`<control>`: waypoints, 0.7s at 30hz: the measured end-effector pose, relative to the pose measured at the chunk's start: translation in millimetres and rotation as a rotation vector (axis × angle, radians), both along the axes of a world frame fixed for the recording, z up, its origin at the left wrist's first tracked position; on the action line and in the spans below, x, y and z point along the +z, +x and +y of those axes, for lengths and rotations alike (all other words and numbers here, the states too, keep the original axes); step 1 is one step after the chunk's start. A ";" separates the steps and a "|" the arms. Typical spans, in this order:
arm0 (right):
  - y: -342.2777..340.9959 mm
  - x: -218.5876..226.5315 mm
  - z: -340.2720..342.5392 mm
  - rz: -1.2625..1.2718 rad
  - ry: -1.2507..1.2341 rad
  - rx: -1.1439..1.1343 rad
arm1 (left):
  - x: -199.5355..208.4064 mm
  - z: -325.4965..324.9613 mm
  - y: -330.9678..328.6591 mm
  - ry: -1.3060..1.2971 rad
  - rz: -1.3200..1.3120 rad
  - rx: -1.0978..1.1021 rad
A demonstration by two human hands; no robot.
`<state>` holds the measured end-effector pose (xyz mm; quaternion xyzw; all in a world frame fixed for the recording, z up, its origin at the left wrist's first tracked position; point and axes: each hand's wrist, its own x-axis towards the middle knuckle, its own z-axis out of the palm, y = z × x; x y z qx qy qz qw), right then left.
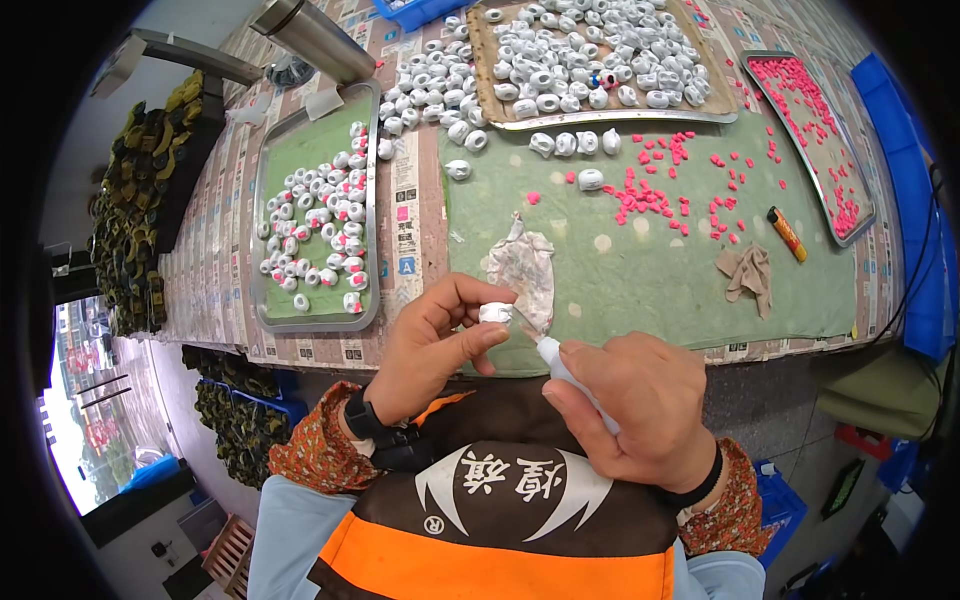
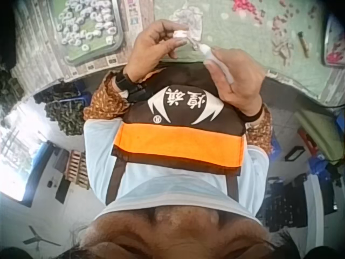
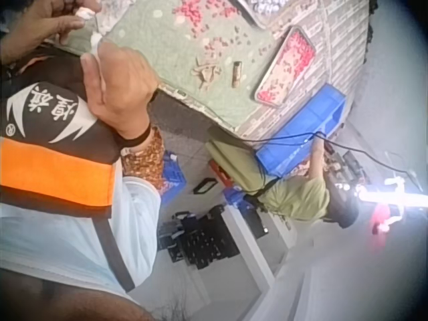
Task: Glue small pink parts onto white plastic components to assemble a toy.
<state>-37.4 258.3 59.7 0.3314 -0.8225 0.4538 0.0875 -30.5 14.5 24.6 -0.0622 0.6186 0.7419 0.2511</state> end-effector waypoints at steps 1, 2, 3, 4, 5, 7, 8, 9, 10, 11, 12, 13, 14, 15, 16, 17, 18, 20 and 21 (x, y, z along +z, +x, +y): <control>-0.2 -0.3 -0.8 -0.003 0.002 0.001 | 0.3 0.1 0.1 -0.008 0.007 -0.009; -0.4 -0.6 -1.8 -0.006 0.005 0.002 | 0.0 -0.2 0.1 -0.004 0.006 -0.015; -0.4 -0.8 -2.3 -0.009 0.008 0.002 | -0.5 -0.6 0.1 0.001 0.005 -0.022; -0.2 -1.8 -2.4 -0.010 0.013 0.001 | -0.9 -0.8 0.1 0.005 0.005 -0.030; 0.2 -3.4 -2.4 -0.011 0.018 0.001 | -1.2 -1.1 0.1 0.015 -0.001 -0.032; 0.1 -4.1 -1.9 -0.029 0.023 0.006 | -2.2 -2.1 0.7 0.033 -0.013 -0.033; -0.1 -3.1 -0.9 -0.046 0.024 0.010 | -2.3 -2.1 1.1 0.050 -0.036 -0.026; -0.5 -3.2 0.5 -0.064 0.023 0.013 | -2.6 -1.4 0.9 0.065 -0.058 -0.020; -0.6 -3.9 1.8 -0.075 -0.015 -0.008 | -2.8 -1.2 0.6 0.080 -0.081 -0.014; -0.5 -4.7 3.3 -0.086 -0.052 -0.029 | -3.7 -2.3 0.4 0.091 -0.101 -0.018; -0.4 -5.0 4.7 -0.094 -0.090 -0.048 | -4.7 -4.4 0.6 0.101 -0.119 -0.019; -0.3 -5.4 6.6 -0.148 -0.097 -0.096 | -5.5 -6.4 0.7 0.112 -0.136 -0.021; -0.1 -5.9 8.7 -0.202 -0.105 -0.142 | -5.9 -7.9 0.8 0.114 -0.147 -0.017; 0.1 -6.3 9.5 -0.257 -0.111 -0.191 | -6.4 -9.0 0.9 0.117 -0.157 -0.014; -2.0 -7.7 8.3 -0.392 -0.152 -0.225 | -6.6 -9.8 1.1 0.120 -0.168 -0.011; -6.6 -10.8 6.2 -0.527 -0.193 -0.258 | -5.9 -10.3 1.2 0.116 -0.169 -0.007; -11.1 -15.4 4.5 -0.661 -0.234 -0.293 | -5.2 -10.3 1.0 0.112 -0.168 -0.005; -16.9 -34.4 3.8 -0.797 -0.298 -0.271 | -5.3 -8.8 -0.1 0.096 -0.141 -0.004; -19.3 -46.2 2.7 -0.817 -0.300 -0.267 | -6.5 -8.7 1.1 0.081 -0.114 0.001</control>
